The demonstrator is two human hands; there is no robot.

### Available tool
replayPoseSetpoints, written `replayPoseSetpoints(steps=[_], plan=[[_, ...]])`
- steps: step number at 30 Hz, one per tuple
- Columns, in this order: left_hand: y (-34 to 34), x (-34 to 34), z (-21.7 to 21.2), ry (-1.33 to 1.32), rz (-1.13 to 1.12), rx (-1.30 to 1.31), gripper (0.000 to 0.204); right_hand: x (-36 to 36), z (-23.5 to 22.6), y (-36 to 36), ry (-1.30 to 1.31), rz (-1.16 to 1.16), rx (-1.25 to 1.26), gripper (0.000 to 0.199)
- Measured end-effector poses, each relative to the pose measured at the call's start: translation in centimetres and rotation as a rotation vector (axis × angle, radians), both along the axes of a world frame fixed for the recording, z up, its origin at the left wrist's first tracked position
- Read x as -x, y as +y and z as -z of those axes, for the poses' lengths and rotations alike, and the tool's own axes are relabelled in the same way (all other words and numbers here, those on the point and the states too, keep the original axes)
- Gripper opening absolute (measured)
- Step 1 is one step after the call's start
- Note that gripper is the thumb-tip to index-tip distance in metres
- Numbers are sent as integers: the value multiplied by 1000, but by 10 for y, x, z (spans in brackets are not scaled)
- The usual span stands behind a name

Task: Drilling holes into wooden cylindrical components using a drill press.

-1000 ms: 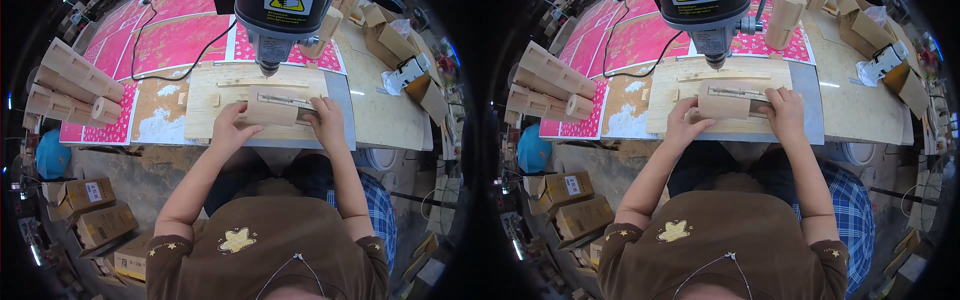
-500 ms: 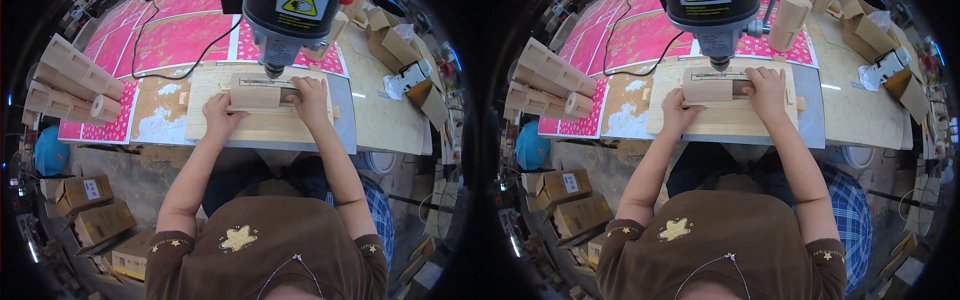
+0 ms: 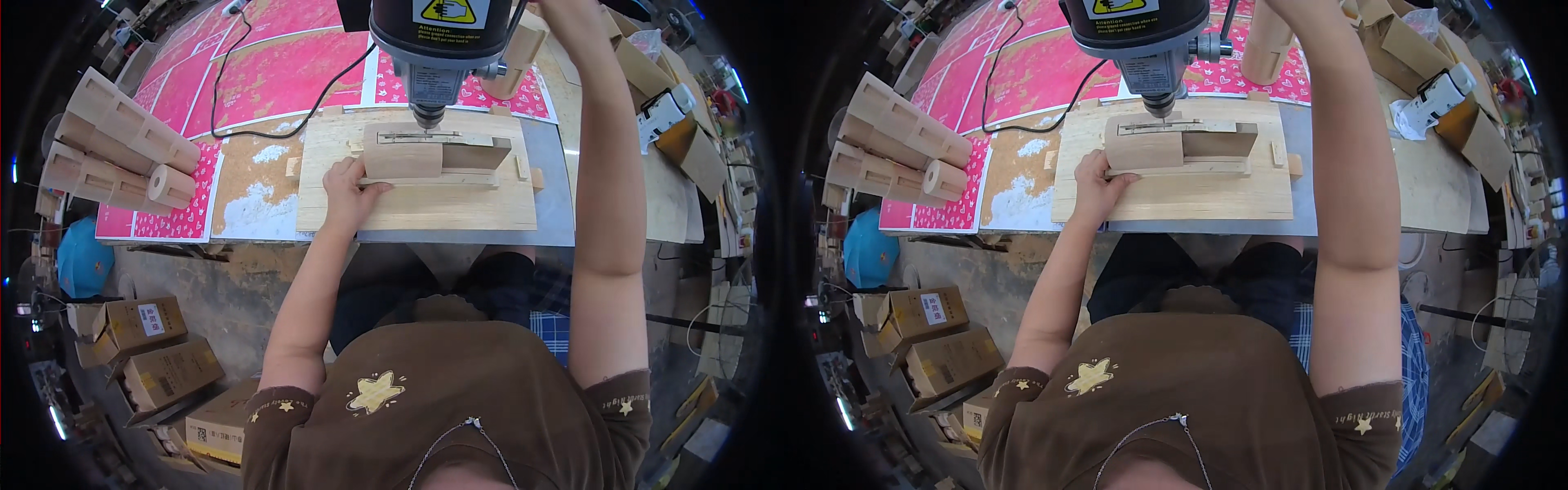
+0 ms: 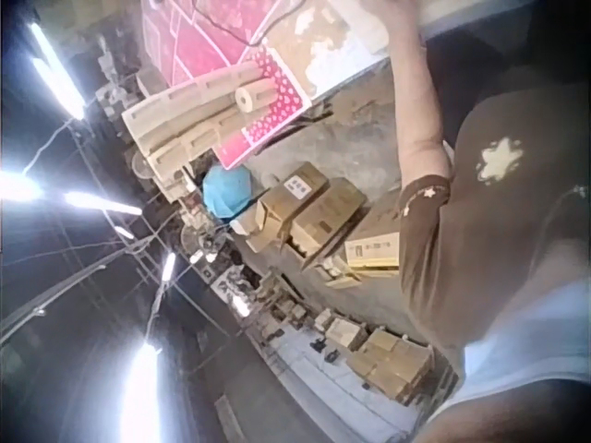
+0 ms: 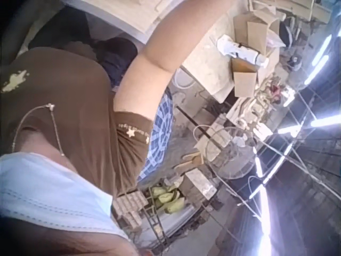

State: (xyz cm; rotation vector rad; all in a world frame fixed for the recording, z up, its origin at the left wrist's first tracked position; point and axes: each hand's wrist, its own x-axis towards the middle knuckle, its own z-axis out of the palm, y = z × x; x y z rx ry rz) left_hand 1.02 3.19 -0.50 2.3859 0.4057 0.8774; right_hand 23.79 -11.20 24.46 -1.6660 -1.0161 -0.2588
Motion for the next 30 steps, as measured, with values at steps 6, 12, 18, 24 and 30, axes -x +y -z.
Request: replayPoseSetpoints(steps=[6,12,18,24,30], plan=[[-1,5,-1,27,-25,-21,33,46,11,-22,-382,239,127,26],[-2,6,3,85,-37,-91,39,104,64,-56,-352,246,186,7],[-6,1,4,138,-60,-66,41,108,127,-56,-351,203,52,7],[-3,1,6,119,-26,-54,50,100,123,-52,-399,209,-15,5],[5,14,5,65,-20,-54,41,40,15,-19,-819,232,34,23]])
